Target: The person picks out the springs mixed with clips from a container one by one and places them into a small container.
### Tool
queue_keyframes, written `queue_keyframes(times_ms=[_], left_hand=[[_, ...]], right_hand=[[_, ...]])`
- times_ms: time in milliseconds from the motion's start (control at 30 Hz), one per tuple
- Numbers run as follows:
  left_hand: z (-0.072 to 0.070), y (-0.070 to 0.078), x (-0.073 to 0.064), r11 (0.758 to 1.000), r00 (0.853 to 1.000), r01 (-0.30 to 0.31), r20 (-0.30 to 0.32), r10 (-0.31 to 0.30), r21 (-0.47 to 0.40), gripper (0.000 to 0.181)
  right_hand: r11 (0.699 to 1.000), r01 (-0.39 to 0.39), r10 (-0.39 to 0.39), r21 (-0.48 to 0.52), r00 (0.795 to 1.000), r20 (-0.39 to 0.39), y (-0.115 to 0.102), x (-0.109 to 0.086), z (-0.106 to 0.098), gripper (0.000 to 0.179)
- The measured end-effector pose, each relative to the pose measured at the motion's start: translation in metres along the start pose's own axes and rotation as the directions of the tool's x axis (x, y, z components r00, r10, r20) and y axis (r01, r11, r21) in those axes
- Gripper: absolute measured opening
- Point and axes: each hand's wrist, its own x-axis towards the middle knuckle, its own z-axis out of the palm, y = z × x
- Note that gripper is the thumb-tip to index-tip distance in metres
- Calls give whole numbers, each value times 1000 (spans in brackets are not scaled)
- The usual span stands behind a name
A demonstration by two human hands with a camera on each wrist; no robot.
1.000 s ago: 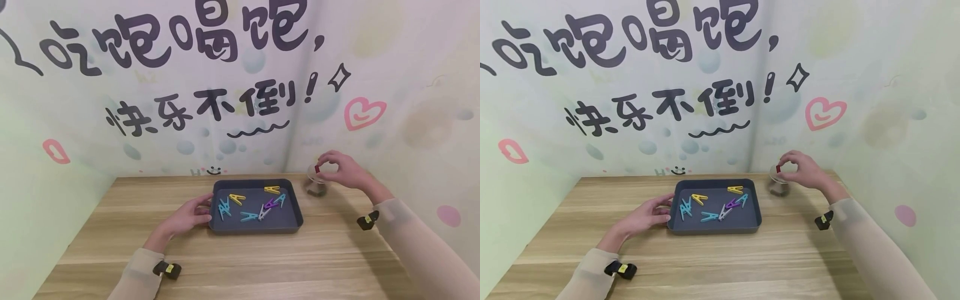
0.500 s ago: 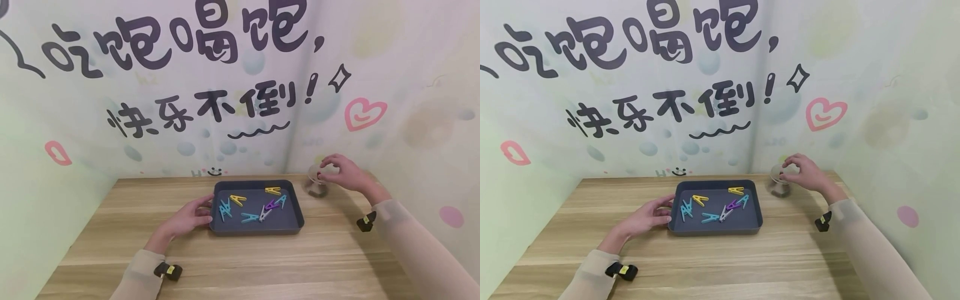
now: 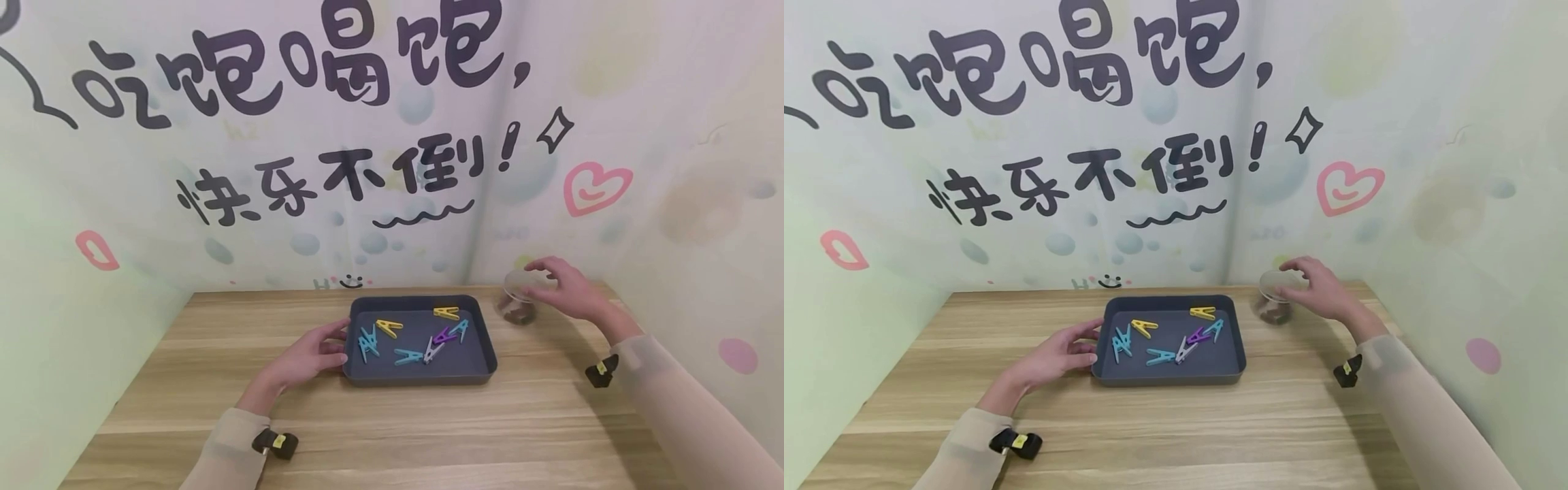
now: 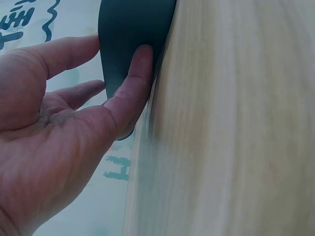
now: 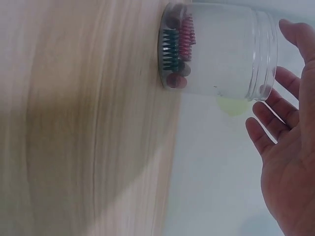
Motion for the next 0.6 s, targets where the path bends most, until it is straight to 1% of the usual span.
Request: queue_keyframes(times_ms=[100, 267, 433, 500, 567, 600], left_hand=[[0, -1, 0, 1000, 1000, 2, 0, -2, -4, 73], [-1, 1, 0, 1000, 1000, 17, -8, -17, 3, 72], [-1, 5, 0, 999, 999, 43, -25, -42, 30, 72], [-2, 6, 0, 998, 998, 48, -38, -47, 39, 71], [-2, 8, 0, 997, 997, 57, -63, -54, 56, 70], [-3, 10, 0, 996, 995, 63, -77, -57, 66, 70]], right_hand=[[1000, 0, 0, -13, 1000, -7, -1, -3, 0, 55], [1000, 15, -16, -26, 999, -47, -7, -6, -1, 59], [999, -13, 9, -52, 998, -68, -19, -10, -1, 64], [997, -33, 28, -63, 997, -74, -23, -12, -1, 66], [996, -48, 42, -75, 996, -85, -27, -14, 0, 68], [996, -40, 33, -81, 995, -93, -28, -15, 0, 68]])
